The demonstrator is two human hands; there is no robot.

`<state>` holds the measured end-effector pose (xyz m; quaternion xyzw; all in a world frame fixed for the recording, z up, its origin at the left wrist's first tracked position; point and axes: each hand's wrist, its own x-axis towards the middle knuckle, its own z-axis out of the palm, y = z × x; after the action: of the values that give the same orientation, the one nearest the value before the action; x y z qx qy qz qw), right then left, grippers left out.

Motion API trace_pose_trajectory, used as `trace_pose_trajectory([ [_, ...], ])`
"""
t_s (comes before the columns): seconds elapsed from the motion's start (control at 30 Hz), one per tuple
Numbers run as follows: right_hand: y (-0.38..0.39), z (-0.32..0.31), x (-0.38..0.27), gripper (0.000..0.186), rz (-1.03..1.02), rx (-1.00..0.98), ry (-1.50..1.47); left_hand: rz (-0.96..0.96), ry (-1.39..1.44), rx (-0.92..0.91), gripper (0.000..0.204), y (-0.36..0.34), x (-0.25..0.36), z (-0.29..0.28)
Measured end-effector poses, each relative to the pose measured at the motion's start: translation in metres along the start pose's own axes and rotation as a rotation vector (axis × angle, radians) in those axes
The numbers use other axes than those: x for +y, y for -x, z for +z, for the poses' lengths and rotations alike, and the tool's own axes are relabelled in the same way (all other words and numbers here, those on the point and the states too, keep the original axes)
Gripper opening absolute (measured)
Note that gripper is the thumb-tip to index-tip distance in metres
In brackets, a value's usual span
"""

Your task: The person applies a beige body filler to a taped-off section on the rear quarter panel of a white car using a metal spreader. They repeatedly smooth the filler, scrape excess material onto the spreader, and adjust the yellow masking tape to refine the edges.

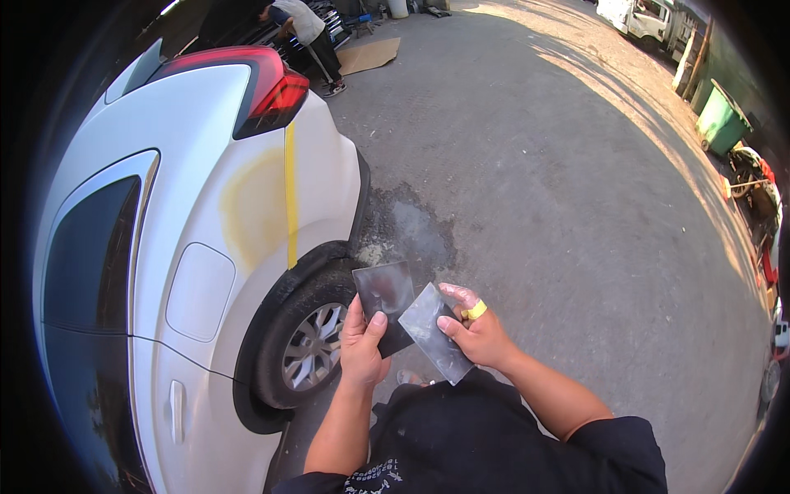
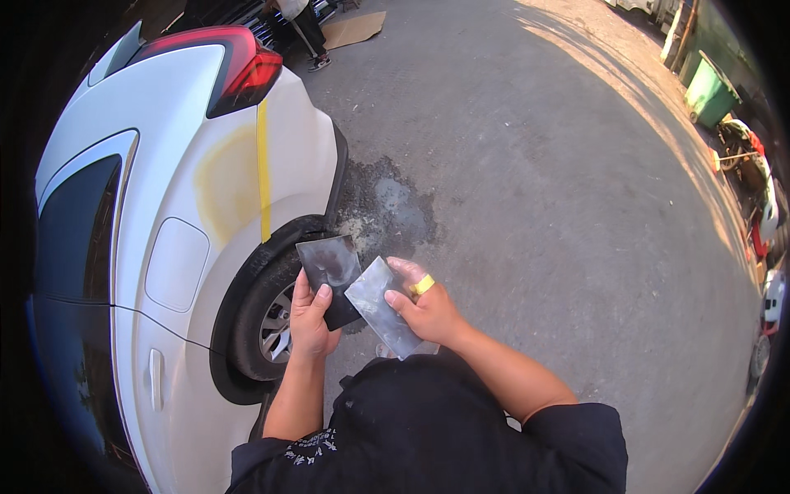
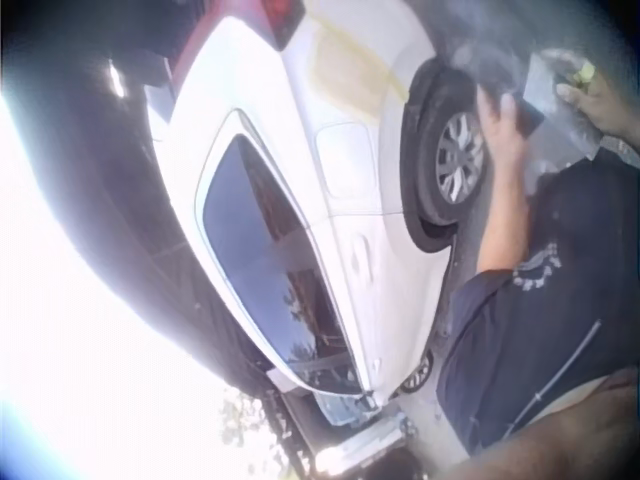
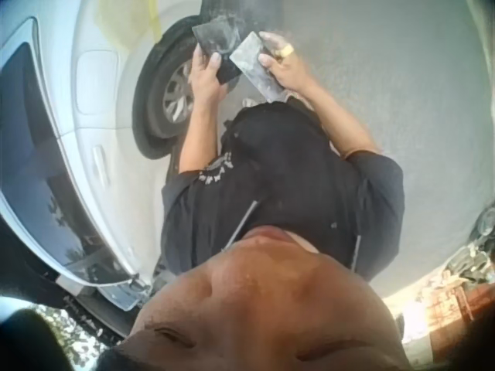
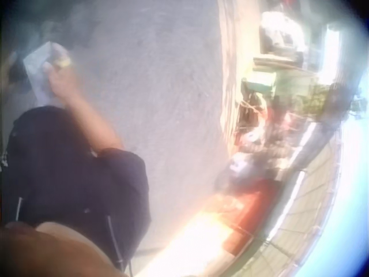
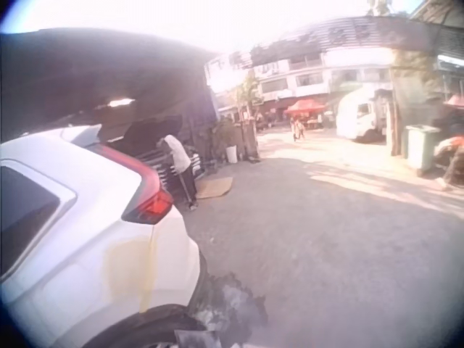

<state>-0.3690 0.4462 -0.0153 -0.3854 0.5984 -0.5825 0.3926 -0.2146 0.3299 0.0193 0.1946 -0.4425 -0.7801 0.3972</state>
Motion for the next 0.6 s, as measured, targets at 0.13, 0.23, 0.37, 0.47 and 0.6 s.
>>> trace_pose_trajectory([
  [0.13,-0.021,-0.012,-0.024,0.049,-0.203,0.132,-0.031,-0.077,-0.141,-0.130,0.044,0.005,0.000,-0.010],
  [0.23,-0.006,-0.006,-0.003,0.051,-0.230,0.100,0.153,-0.002,-0.039,-0.083,0.043,0.004,0.005,-0.001],
  [0.37,0.003,-0.003,-0.006,0.054,-0.199,0.099,0.204,0.003,-0.175,-0.114,0.043,0.010,-0.002,-0.009],
  [0.47,-0.007,-0.009,-0.014,0.058,-0.181,0.053,0.051,0.062,-0.255,-0.154,0.042,0.010,0.004,-0.009],
  [0.6,-0.008,0.005,-0.015,0.052,-0.174,0.004,-0.204,0.098,-0.010,-0.168,0.051,0.008,0.004,0.012],
])
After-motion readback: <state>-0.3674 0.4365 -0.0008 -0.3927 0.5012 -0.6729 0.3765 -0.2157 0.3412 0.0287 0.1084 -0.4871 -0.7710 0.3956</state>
